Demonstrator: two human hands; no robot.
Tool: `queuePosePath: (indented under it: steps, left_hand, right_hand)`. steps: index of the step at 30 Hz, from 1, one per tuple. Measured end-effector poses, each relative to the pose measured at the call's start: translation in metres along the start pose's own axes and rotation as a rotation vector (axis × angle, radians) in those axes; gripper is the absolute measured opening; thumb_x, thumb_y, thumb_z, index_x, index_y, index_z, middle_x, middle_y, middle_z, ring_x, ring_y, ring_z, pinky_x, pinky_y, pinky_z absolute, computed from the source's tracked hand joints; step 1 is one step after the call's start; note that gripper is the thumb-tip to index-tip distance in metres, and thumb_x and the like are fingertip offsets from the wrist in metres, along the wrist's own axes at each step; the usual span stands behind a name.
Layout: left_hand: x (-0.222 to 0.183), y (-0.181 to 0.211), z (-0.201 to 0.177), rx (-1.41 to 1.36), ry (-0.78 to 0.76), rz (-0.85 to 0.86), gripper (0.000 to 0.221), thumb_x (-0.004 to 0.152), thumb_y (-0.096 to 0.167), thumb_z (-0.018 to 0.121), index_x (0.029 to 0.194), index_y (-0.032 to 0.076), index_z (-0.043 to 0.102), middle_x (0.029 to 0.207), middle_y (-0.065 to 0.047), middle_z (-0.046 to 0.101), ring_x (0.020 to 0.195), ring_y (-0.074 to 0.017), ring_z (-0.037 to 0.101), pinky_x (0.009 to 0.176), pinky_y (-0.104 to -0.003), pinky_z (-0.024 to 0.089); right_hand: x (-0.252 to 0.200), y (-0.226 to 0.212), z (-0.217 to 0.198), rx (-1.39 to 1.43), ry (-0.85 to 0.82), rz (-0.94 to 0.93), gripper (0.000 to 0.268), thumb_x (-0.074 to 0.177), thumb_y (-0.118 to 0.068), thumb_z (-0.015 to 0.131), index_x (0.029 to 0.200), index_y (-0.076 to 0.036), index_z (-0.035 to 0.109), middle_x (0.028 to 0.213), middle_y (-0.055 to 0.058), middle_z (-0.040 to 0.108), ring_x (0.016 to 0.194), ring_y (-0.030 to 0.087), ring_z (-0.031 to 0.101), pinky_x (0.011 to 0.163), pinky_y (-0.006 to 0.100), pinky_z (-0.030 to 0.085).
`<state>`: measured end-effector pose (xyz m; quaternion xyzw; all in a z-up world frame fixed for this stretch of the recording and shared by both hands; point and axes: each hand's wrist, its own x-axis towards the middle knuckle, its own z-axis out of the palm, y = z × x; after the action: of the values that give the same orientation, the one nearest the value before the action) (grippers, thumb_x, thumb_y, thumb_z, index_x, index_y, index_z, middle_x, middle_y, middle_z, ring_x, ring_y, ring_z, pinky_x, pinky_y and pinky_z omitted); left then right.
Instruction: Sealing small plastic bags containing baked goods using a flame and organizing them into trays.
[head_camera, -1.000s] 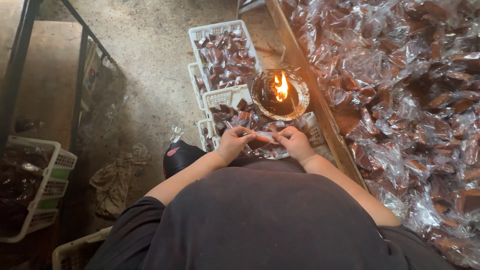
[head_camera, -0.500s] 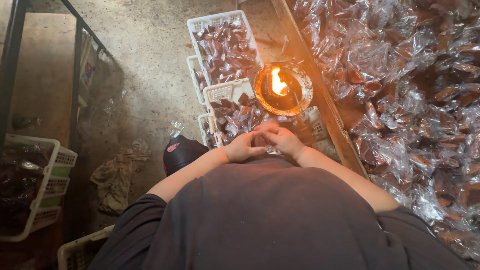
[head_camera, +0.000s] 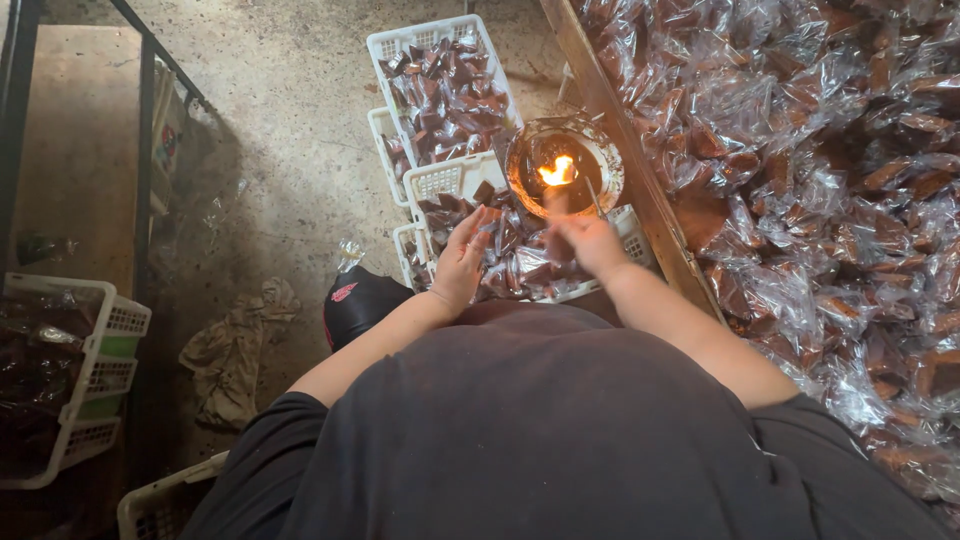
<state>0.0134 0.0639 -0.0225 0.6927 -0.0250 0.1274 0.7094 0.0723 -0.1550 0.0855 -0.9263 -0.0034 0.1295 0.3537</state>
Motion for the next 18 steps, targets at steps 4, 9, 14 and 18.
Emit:
queuePosePath:
  steps: [4, 9, 14, 18]
  left_hand:
    - [-0.005, -0.001, 0.008, -0.071, -0.008, -0.014, 0.04, 0.11, 0.027, 0.054, 0.148, 0.014, 0.057, 0.148, -0.02, 0.055, 0.142, -0.0358, 0.045, 0.117, -0.052, 0.038]
    - [-0.006, 0.01, 0.004, 0.108, -0.008, -0.027, 0.038, 0.107, 0.025, 0.055, 0.143, 0.014, 0.061, 0.136, -0.026, 0.062, 0.131, -0.0455, 0.055, 0.11, -0.056, 0.044]
    - [-0.011, 0.002, 0.008, 0.201, -0.168, -0.316, 0.034, 0.105, 0.054, 0.053, 0.119, 0.032, 0.074, 0.107, -0.002, 0.074, 0.107, -0.0214, 0.066, 0.1, -0.04, 0.05]
    - [-0.011, -0.001, 0.015, 0.323, -0.487, -0.536, 0.061, 0.098, 0.075, 0.044, 0.108, 0.028, 0.081, 0.099, -0.001, 0.08, 0.109, -0.0211, 0.071, 0.1, -0.039, 0.051]
  right_hand:
    - [0.039, 0.025, -0.019, -0.144, 0.062, 0.11, 0.041, 0.098, -0.066, 0.058, 0.116, -0.035, 0.077, 0.117, -0.005, 0.075, 0.118, 0.021, 0.066, 0.097, 0.035, 0.051]
    - [0.081, 0.055, -0.008, -0.044, 0.047, 0.111, 0.045, 0.092, -0.071, 0.065, 0.113, -0.034, 0.078, 0.104, -0.005, 0.077, 0.111, 0.021, 0.07, 0.091, 0.033, 0.053]
    - [0.011, -0.017, -0.016, 0.301, 0.001, 0.106, 0.033, 0.097, -0.053, 0.068, 0.102, -0.021, 0.076, 0.084, -0.002, 0.065, 0.084, 0.015, 0.06, 0.072, 0.026, 0.045]
    - [-0.052, -0.053, -0.027, 0.6, -0.192, 0.087, 0.03, 0.099, -0.035, 0.071, 0.103, -0.005, 0.073, 0.071, 0.0, 0.059, 0.062, 0.006, 0.053, 0.054, 0.014, 0.043]
